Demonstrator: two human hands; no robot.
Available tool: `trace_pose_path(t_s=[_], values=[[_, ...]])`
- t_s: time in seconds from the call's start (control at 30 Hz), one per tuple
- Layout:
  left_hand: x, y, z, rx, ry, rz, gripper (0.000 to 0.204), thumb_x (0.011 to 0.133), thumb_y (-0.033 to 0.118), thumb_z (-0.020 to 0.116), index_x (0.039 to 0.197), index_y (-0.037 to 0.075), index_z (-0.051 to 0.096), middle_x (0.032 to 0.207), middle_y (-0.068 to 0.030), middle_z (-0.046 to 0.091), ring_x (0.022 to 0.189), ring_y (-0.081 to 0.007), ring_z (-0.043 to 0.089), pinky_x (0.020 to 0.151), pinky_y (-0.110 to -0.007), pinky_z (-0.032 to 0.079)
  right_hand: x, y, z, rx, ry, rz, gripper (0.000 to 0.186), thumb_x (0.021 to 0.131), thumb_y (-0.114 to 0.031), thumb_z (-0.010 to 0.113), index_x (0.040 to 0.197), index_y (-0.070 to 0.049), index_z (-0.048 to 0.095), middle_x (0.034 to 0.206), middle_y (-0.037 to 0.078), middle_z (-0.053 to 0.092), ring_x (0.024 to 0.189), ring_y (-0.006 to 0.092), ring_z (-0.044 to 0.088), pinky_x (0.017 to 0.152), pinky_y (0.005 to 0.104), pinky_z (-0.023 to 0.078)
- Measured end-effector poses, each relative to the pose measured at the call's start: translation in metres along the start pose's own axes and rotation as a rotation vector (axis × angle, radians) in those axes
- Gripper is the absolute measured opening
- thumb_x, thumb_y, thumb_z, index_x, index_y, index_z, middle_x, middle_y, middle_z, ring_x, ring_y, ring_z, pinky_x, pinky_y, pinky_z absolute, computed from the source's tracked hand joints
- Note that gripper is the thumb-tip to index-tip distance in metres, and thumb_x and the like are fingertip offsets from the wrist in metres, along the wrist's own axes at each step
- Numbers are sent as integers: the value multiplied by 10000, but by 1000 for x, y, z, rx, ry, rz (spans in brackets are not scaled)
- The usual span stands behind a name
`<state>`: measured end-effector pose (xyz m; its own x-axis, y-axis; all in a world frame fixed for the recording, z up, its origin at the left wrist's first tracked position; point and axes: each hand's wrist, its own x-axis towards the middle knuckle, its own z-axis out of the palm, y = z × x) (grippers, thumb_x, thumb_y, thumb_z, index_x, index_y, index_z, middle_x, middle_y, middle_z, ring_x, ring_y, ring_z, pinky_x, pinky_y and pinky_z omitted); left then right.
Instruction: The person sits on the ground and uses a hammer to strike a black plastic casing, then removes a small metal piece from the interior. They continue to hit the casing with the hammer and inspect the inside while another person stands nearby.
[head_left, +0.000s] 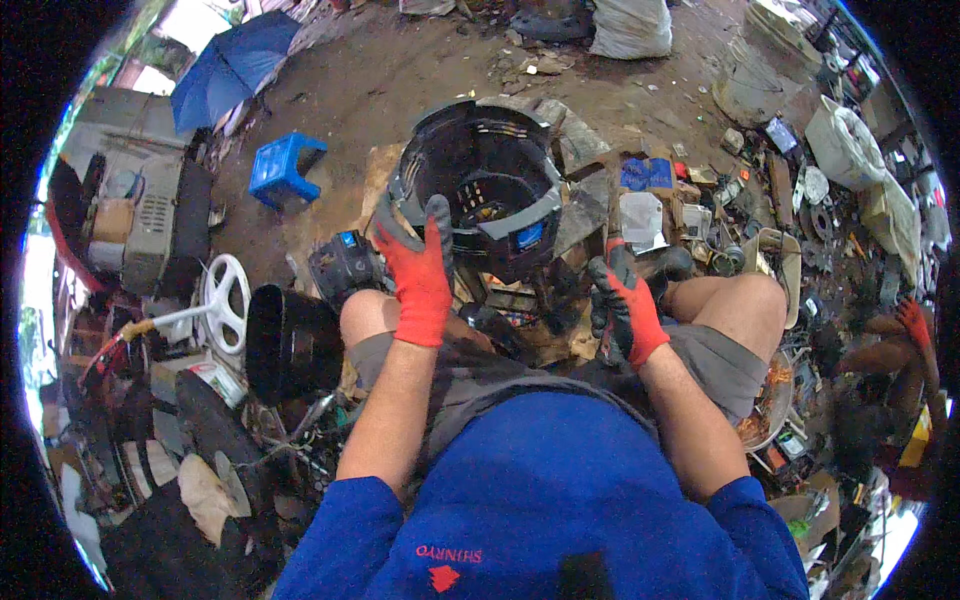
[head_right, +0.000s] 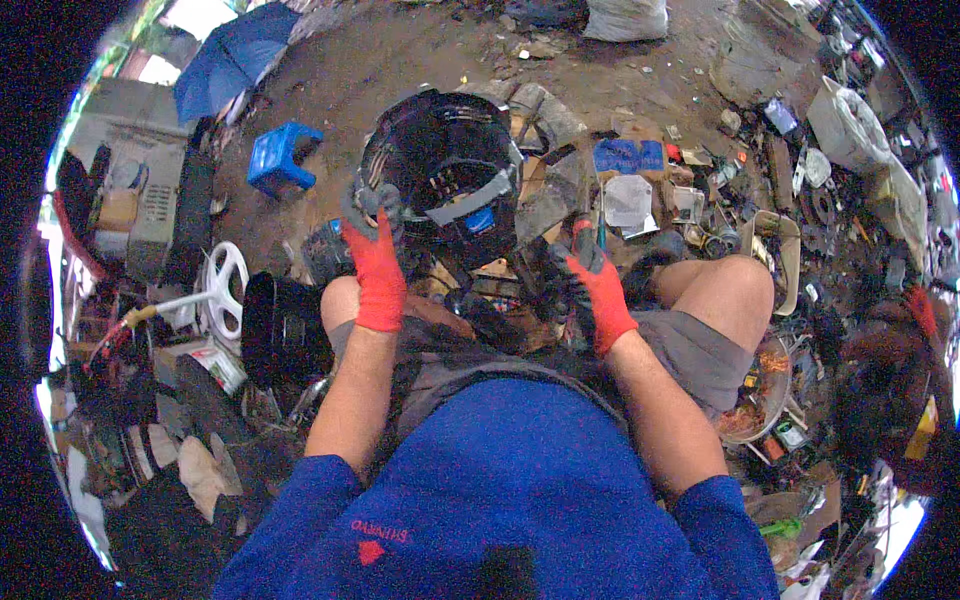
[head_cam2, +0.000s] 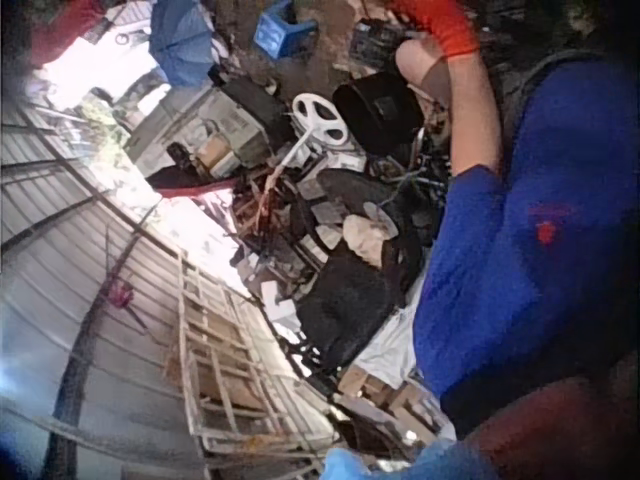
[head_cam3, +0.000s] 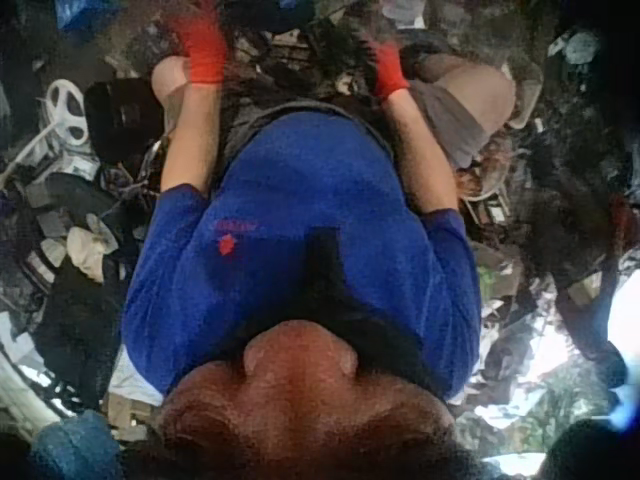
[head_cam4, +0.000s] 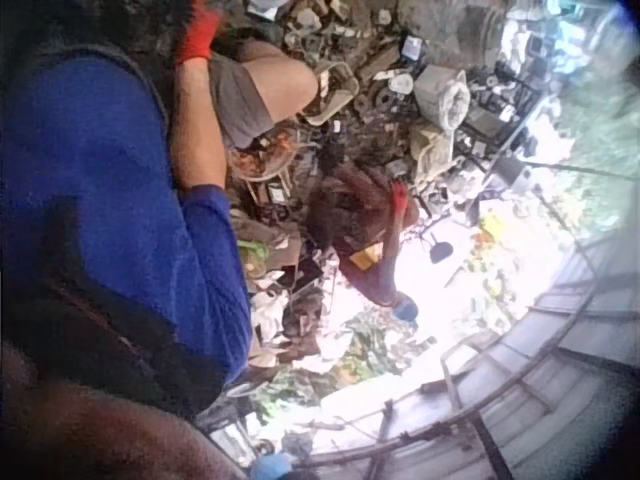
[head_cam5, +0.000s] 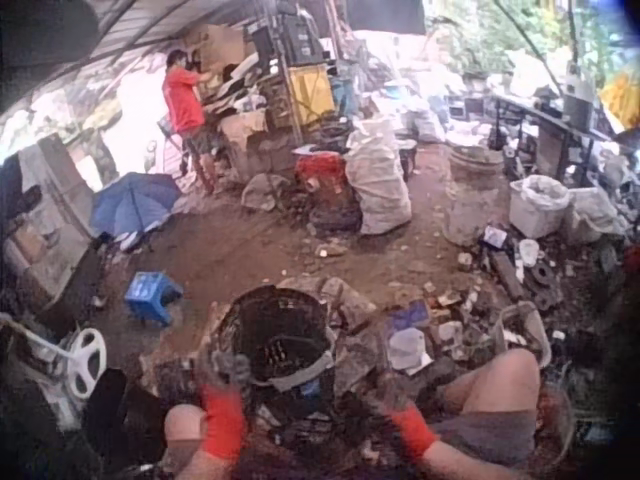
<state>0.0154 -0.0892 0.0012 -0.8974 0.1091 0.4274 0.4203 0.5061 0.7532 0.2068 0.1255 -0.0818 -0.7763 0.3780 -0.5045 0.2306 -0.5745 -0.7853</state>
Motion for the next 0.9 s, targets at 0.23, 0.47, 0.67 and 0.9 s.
trace_pose_path(t_s=[0.23, 0.47, 0.67, 0.9], values=[[31, 4, 27, -740, -123, -298, 716, 788, 63, 676, 1399, 5, 307, 1301, -140, 478, 1142, -228, 508, 979, -326, 405, -21, -5, 7, -49, -24, 16, 500, 819, -176, 706, 1275, -80, 526, 987, 31, 610, 787, 114, 581, 703, 291, 489], [81, 46, 54, 25, -187, 93, 644, 728, 36, 540, 1342, -55, 367, 1336, -271, 424, 1237, -393, 432, 1059, -402, 340, -21, 8, -16, -243, 91, -256, 521, 796, -135, 686, 1280, -76, 504, 937, 0, 568, 829, 122, 518, 779, 293, 449], [67, 133, 74, 422, -373, 491, 637, 722, 93, 584, 1335, 30, 423, 1385, -246, 379, 1283, -448, 359, 1057, -545, 305, -52, -14, -36, -420, 207, -362, 557, 790, -91, 662, 1314, -60, 477, 1054, 26, 595, 953, 133, 545, 877, 294, 441], [25, 91, 107, 569, -416, 695, 687, 705, 269, 685, 1328, 86, 458, 1345, -210, 435, 1190, -409, 440, 1012, -553, 321, -82, -28, -63, -423, 130, -328, 606, 771, -79, 637, 1347, -74, 449, 1188, 68, 604, 1094, 139, 548, 970, 295, 412]])
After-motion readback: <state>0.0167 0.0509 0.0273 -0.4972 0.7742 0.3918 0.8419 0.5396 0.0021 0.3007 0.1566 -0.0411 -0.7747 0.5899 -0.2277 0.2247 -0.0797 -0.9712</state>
